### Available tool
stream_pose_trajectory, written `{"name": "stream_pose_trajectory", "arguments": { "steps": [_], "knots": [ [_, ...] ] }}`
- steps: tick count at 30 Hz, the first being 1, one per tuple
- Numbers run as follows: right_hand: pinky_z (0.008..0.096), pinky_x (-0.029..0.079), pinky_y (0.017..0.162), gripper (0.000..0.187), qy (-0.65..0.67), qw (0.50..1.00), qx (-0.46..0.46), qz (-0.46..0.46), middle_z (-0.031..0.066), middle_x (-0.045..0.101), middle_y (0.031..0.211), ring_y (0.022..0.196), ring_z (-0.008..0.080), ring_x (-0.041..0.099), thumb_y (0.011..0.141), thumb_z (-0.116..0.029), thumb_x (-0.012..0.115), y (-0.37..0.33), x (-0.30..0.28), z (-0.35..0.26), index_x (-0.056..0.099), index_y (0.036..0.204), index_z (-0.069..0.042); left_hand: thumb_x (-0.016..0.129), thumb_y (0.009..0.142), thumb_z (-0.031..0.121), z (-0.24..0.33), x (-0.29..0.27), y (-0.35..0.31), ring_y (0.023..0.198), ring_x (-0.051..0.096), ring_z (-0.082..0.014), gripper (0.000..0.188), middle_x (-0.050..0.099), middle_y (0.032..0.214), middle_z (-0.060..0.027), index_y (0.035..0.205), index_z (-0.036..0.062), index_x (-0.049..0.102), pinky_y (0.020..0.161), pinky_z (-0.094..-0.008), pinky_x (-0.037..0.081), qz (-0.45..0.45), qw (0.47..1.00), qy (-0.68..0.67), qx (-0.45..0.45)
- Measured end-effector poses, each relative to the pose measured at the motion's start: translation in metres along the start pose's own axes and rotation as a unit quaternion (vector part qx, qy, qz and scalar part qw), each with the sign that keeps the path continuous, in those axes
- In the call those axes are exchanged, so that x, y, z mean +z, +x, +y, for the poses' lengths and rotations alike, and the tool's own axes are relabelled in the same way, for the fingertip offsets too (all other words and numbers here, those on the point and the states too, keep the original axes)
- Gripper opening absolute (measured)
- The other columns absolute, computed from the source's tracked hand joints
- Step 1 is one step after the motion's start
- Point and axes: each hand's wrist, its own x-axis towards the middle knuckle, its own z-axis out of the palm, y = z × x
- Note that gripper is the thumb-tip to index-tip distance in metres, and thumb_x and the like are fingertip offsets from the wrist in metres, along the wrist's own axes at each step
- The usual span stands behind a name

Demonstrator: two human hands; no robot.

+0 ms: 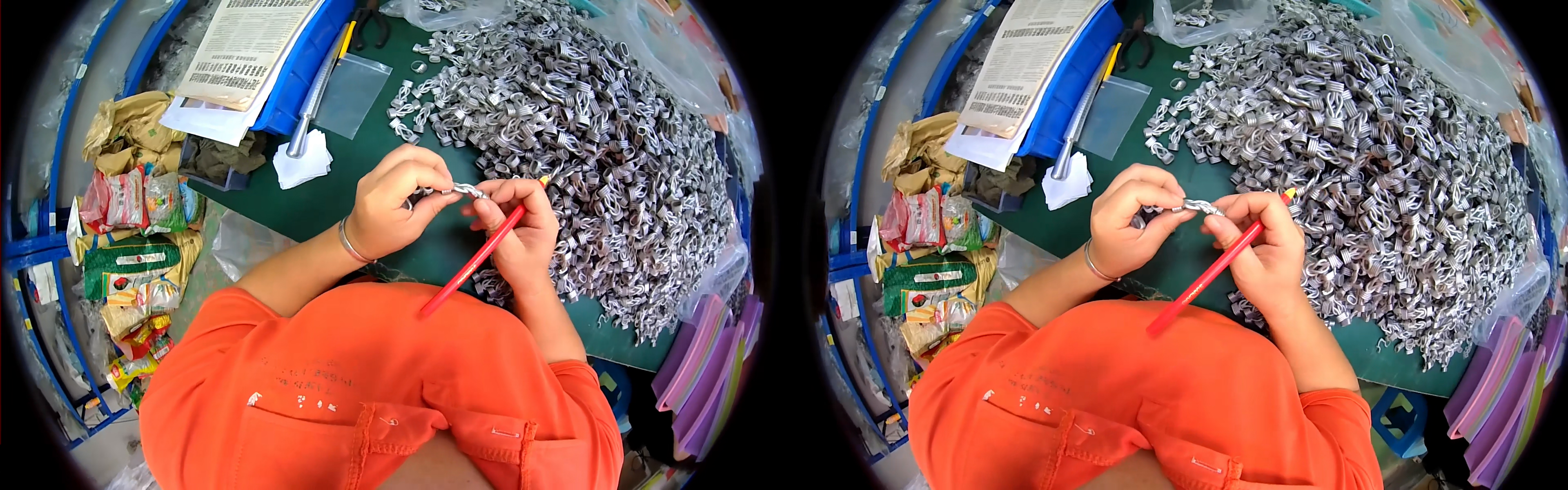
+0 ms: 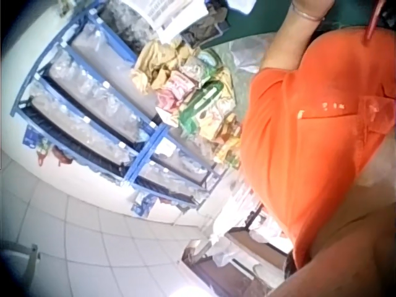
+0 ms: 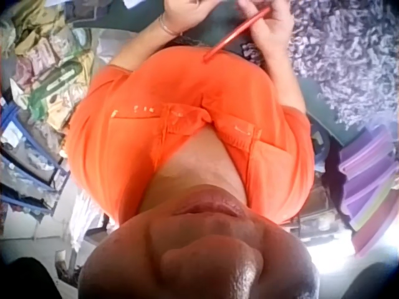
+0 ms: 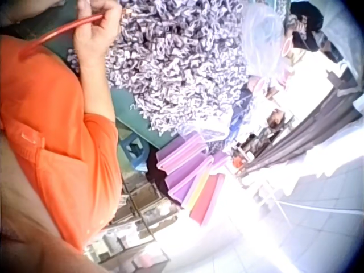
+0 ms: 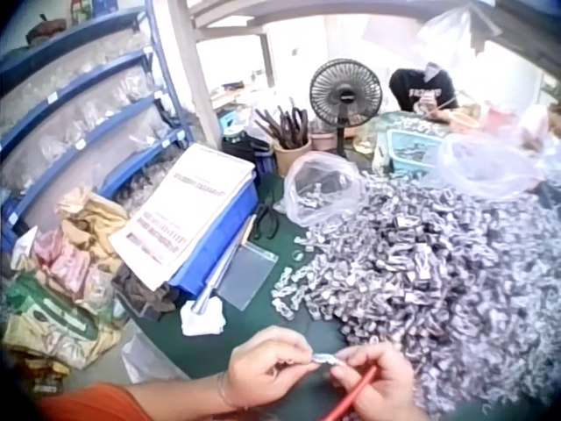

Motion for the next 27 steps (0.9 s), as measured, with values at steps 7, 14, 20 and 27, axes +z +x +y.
{"name": "stream_pose_trajectory", "arguments": {
  "steps": [7,14,20,27],
  "knots": [
    [0.0195,0.046,0.055,0.015,0.079,0.995,-0.04,-0.038,0.0166,0.059,0.09,0.066,0.0119,0.058,0.077,0.006,0.059,0.004,-0.009,0.004,0.048,0.085,-0.001,0.071,0.069,0.002,0.012,-0.009,0.003,0.064,0.053,-0.0067,0.022,0.056,0.077,-0.0055,0.088,0.0004,0.059,0.051,-0.0195,0.041,-0.083,0.922,-0.223,-0.307],
    [0.0247,0.05,0.068,0.017,0.144,0.987,-0.042,-0.057,0.0185,0.06,0.092,0.078,0.016,0.059,0.076,0.008,0.059,0.007,-0.011,0.009,0.048,0.085,-0.001,0.07,0.069,0.0,0.015,-0.007,0.009,0.065,0.054,-0.0078,0.018,0.058,0.08,-0.0052,0.084,0.0005,0.061,0.055,-0.0203,0.042,-0.052,0.967,-0.192,-0.159],
    [0.0274,0.05,0.07,0.033,0.085,0.985,-0.15,0.003,0.0192,0.058,0.095,0.083,0.019,0.058,0.07,0.011,0.064,0.005,-0.006,0.009,0.042,0.089,-0.003,0.069,0.07,0.0,0.016,-0.005,0.006,0.062,0.053,-0.0074,0.02,0.058,0.081,-0.005,0.089,0.0015,0.063,0.053,-0.0193,0.041,-0.045,0.964,-0.194,-0.178],
    [0.0289,0.047,0.068,0.051,0.035,0.969,-0.243,0.018,0.0174,0.058,0.089,0.079,0.0196,0.057,0.062,0.006,0.075,0.0,-0.004,0.009,0.037,0.093,-0.007,0.062,0.078,0.001,0.009,0.001,-0.006,0.052,0.049,-0.0055,0.018,0.056,0.083,-0.005,0.096,-0.0018,0.061,0.045,-0.0171,0.037,-0.068,0.916,-0.282,-0.275]
  ]
}}
